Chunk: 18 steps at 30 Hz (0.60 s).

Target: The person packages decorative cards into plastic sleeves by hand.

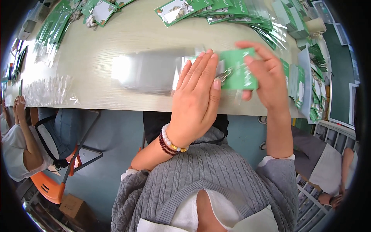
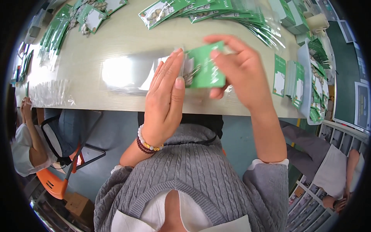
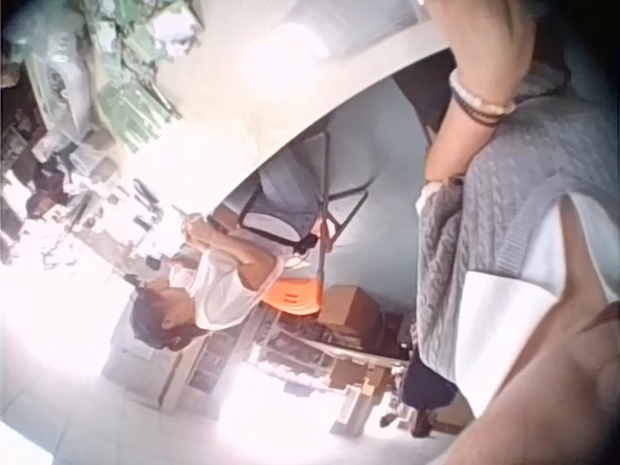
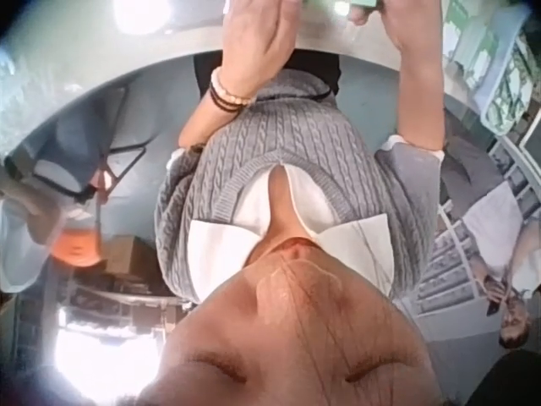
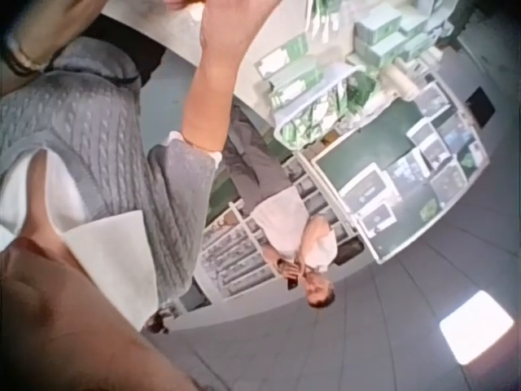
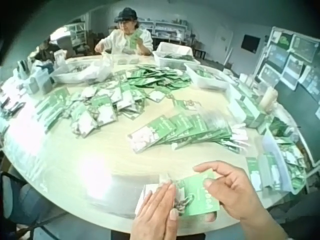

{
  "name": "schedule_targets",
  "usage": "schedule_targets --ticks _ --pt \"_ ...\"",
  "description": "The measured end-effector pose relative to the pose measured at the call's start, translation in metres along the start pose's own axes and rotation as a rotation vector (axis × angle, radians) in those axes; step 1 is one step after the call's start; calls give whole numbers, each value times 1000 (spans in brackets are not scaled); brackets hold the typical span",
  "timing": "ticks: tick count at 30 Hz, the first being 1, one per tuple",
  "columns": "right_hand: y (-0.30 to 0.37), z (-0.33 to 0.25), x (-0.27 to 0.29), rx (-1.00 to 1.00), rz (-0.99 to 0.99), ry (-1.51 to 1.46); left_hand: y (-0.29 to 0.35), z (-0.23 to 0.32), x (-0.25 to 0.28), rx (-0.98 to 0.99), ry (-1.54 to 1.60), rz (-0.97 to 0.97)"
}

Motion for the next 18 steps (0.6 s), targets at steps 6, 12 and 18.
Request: schedule_targets --ticks 6,12,18 --pt "4 2 -9 -96 -67 -59 -2 -2 1 -20 1 15" --pt "0 33 -27 -274 -288 -178 0 13 -4 -154 -150 11" --pt "-18 51 -28 -234 -173 54 6 31 -22 -254 -196 6"
Point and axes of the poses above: each hand's wrist, its own y-axis away from the middle knuckle, its own x-axis out of the back of the hand, z = x × y, the point moved 7 cm from there along -y, towards the middle knuckle, and after that the axes turned 5 degrees about y, right-handed, at the moved point
